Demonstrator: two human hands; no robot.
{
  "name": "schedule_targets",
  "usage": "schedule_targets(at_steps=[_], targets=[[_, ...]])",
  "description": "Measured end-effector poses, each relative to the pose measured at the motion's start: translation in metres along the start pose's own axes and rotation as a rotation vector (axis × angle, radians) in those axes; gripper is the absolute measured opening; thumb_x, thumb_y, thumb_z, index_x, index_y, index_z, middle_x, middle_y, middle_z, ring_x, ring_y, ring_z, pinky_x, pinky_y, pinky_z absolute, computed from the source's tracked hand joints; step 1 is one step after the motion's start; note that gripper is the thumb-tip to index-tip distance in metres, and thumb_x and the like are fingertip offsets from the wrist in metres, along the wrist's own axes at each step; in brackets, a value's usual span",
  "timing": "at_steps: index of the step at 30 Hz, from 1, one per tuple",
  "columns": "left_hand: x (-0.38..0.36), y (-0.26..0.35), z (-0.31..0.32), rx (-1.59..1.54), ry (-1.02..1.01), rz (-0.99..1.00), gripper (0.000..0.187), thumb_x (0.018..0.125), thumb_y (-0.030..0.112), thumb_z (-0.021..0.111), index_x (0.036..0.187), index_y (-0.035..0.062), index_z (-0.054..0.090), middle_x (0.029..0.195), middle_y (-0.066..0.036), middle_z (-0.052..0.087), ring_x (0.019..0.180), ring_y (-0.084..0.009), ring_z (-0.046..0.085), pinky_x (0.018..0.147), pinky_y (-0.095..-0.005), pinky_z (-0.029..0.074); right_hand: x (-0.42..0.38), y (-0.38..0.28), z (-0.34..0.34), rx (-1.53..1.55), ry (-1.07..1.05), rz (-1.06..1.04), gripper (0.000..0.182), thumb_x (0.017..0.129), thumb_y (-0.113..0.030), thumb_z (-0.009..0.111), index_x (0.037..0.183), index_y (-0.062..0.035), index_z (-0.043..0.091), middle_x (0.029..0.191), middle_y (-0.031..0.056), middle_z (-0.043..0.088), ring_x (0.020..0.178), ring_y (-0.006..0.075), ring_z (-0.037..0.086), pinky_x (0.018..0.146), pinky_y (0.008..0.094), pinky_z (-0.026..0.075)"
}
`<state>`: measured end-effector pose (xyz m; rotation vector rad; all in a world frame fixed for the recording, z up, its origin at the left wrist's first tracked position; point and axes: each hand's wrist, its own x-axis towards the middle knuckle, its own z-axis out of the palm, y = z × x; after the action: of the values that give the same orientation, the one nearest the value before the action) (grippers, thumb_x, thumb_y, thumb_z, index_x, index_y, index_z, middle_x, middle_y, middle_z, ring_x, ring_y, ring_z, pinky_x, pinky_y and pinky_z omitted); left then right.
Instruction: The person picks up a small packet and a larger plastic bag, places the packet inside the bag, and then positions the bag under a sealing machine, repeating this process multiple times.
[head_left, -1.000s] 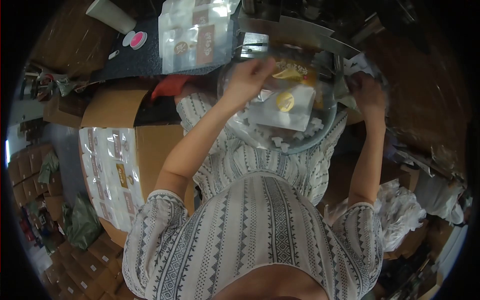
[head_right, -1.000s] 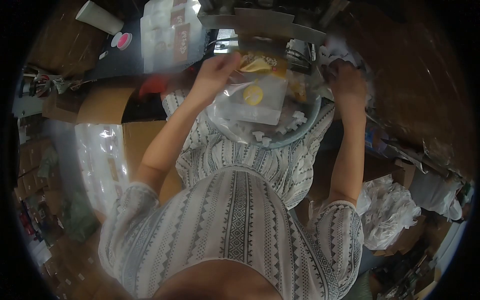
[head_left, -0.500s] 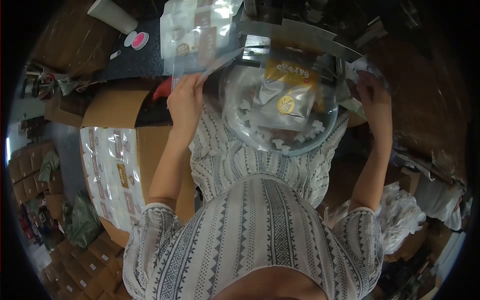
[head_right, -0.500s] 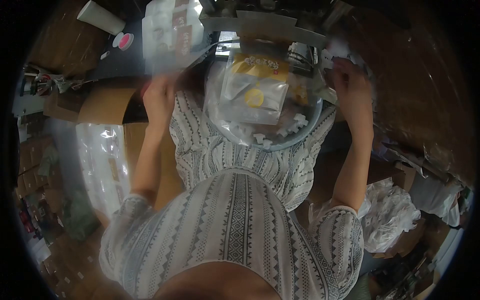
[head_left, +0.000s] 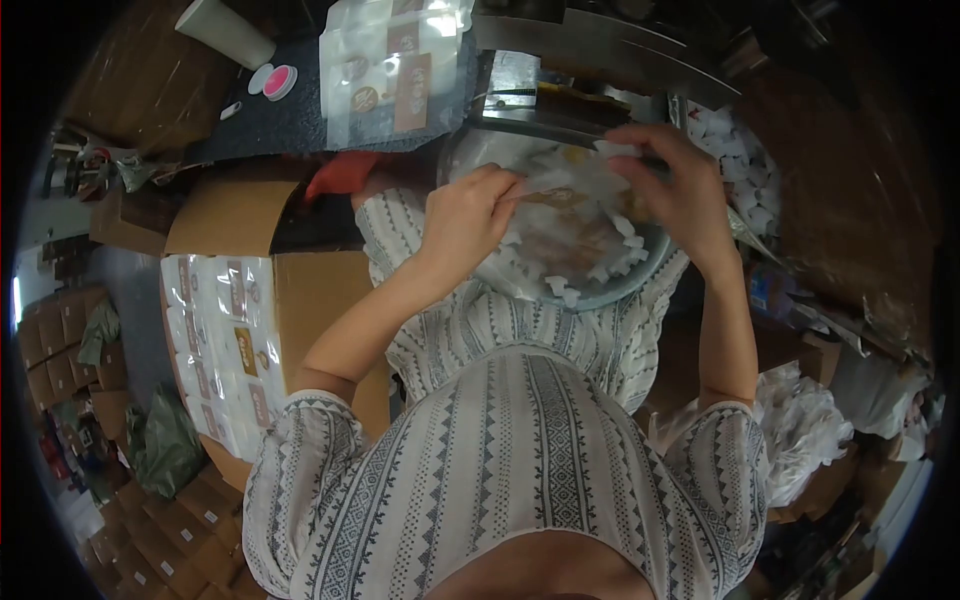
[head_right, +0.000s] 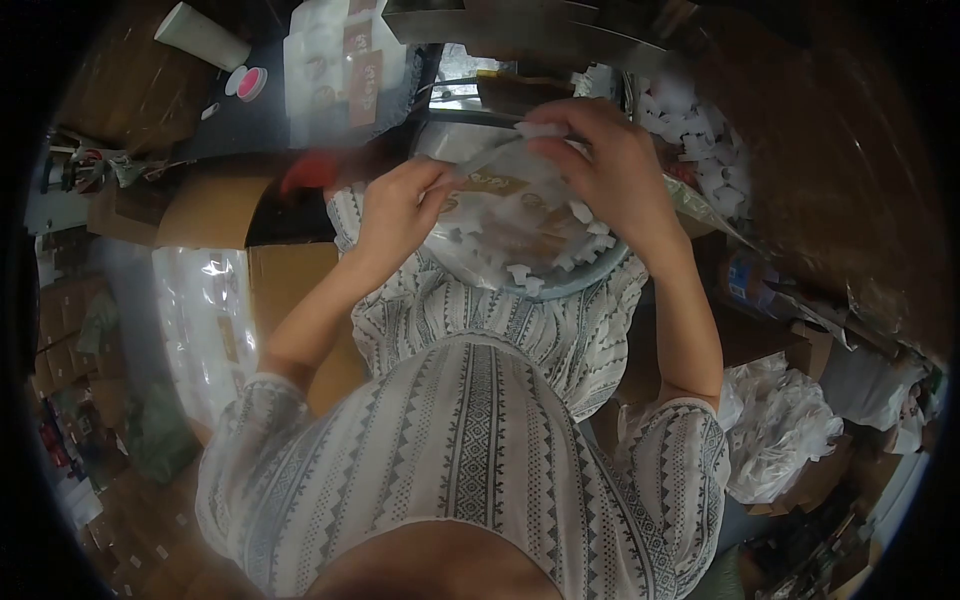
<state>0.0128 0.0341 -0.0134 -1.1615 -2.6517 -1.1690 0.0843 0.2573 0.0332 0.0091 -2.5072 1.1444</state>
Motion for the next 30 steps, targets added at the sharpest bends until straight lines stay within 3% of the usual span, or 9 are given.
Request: schedule_targets(at_steps=[6, 10, 15, 19, 21, 25, 27, 28, 30], targets=[[0.003, -0.004, 0.002, -0.050, -0.066, 0.134, 0.011, 0.083, 0.008, 0.063, 0.090, 0.0004, 0.066, 0.079, -0.014, 0.061, 0.071, -0.0325, 0.061, 0.062, -0.0357, 0.048, -0.010, -0.008, -0.014, -0.027, -0.246, 0.075, 0.022, 0.080, -0.010, 0.071, 0.102, -0.0040, 0.067, 0.098, 0.0064, 0.067, 0.086, 0.0170, 0.063, 0.076, 0.0290, 0.049], [0.005, -0.007, 0.019, -0.108, -0.186, 0.113, 0.016, 0.086, 0.014, 0.062, 0.091, -0.0010, 0.065, 0.078, -0.013, 0.063, 0.069, -0.0280, 0.063, 0.062, -0.0340, 0.048, -0.007, 0.004, 0.002, 0.053, -0.185, 0.031, 0.023, 0.081, -0.013, 0.070, 0.102, -0.0051, 0.065, 0.090, 0.0106, 0.066, 0.080, 0.0218, 0.065, 0.069, 0.0310, 0.051], [0.036, -0.009, 0.025, -0.682, -0.397, -0.530, 0.030, 0.089, 0.026, 0.064, 0.087, -0.0035, 0.066, 0.077, -0.010, 0.068, 0.068, -0.0123, 0.064, 0.057, -0.0261, 0.047, 0.002, 0.016, -0.006, 0.027, 0.106, 0.176, 0.025, 0.082, -0.014, 0.069, 0.104, -0.0025, 0.064, 0.090, 0.0100, 0.068, 0.081, 0.0208, 0.066, 0.073, 0.0311, 0.050], [0.059, -0.012, 0.033, -0.925, -0.311, -0.595, 0.029, 0.090, 0.027, 0.064, 0.086, -0.0024, 0.066, 0.074, -0.002, 0.061, 0.062, -0.0071, 0.054, 0.058, -0.0242, 0.046, -0.005, 0.032, -0.025, -0.108, 0.083, 0.122, 0.027, 0.083, -0.014, 0.068, 0.108, -0.0063, 0.063, 0.091, 0.0131, 0.068, 0.080, 0.0247, 0.067, 0.072, 0.0319, 0.050], [0.066, -0.009, 0.032, -0.993, -0.298, -0.702, 0.030, 0.090, 0.026, 0.064, 0.090, -0.0032, 0.065, 0.081, -0.004, 0.062, 0.067, -0.0075, 0.055, 0.061, -0.0224, 0.048, -0.006, 0.049, -0.033, -0.385, 0.155, 0.221, 0.028, 0.082, -0.014, 0.065, 0.110, -0.0107, 0.063, 0.092, 0.0150, 0.067, 0.086, 0.0306, 0.065, 0.075, 0.0365, 0.051], [0.058, -0.023, 0.034, -1.041, -0.266, -0.606, 0.036, 0.090, 0.026, 0.063, 0.099, -0.0087, 0.062, 0.087, -0.012, 0.067, 0.073, -0.0149, 0.065, 0.065, -0.0267, 0.052, -0.009, 0.087, -0.040, -0.750, 0.035, 0.229, 0.033, 0.082, -0.011, 0.062, 0.114, -0.0116, 0.061, 0.101, 0.0152, 0.066, 0.095, 0.0344, 0.062, 0.081, 0.0404, 0.049], [0.056, -0.036, 0.013, -0.698, 0.120, -0.353, 0.037, 0.088, 0.028, 0.065, 0.103, -0.0061, 0.062, 0.086, -0.013, 0.067, 0.078, -0.0211, 0.067, 0.068, -0.0296, 0.052, -0.008, 0.091, -0.040, -0.739, -0.025, 0.261, 0.032, 0.079, -0.012, 0.061, 0.111, -0.0112, 0.061, 0.098, 0.0145, 0.067, 0.094, 0.0379, 0.061, 0.082, 0.0454, 0.048], [0.053, -0.053, 0.002, -0.697, 0.116, -0.356, 0.037, 0.088, 0.028, 0.065, 0.103, -0.0061, 0.062, 0.086, -0.013, 0.067, 0.078, -0.0211, 0.067, 0.068, -0.0296, 0.052, -0.008, 0.093, -0.042, -0.737, -0.026, 0.265, 0.032, 0.079, -0.012, 0.061, 0.111, -0.0112, 0.061, 0.098, 0.0145, 0.067, 0.094, 0.0379, 0.061, 0.082, 0.0454, 0.048], [0.047, -0.098, -0.012, 0.816, 0.492, 0.260, 0.038, 0.086, 0.029, 0.066, 0.106, -0.0030, 0.062, 0.087, -0.015, 0.066, 0.081, -0.0281, 0.066, 0.070, -0.0345, 0.052, -0.006, 0.095, -0.046, -0.685, -0.077, 0.303, 0.022, 0.076, -0.014, 0.062, 0.098, -0.0102, 0.063, 0.094, 0.0148, 0.066, 0.095, 0.0346, 0.061, 0.080, 0.0436, 0.049]])
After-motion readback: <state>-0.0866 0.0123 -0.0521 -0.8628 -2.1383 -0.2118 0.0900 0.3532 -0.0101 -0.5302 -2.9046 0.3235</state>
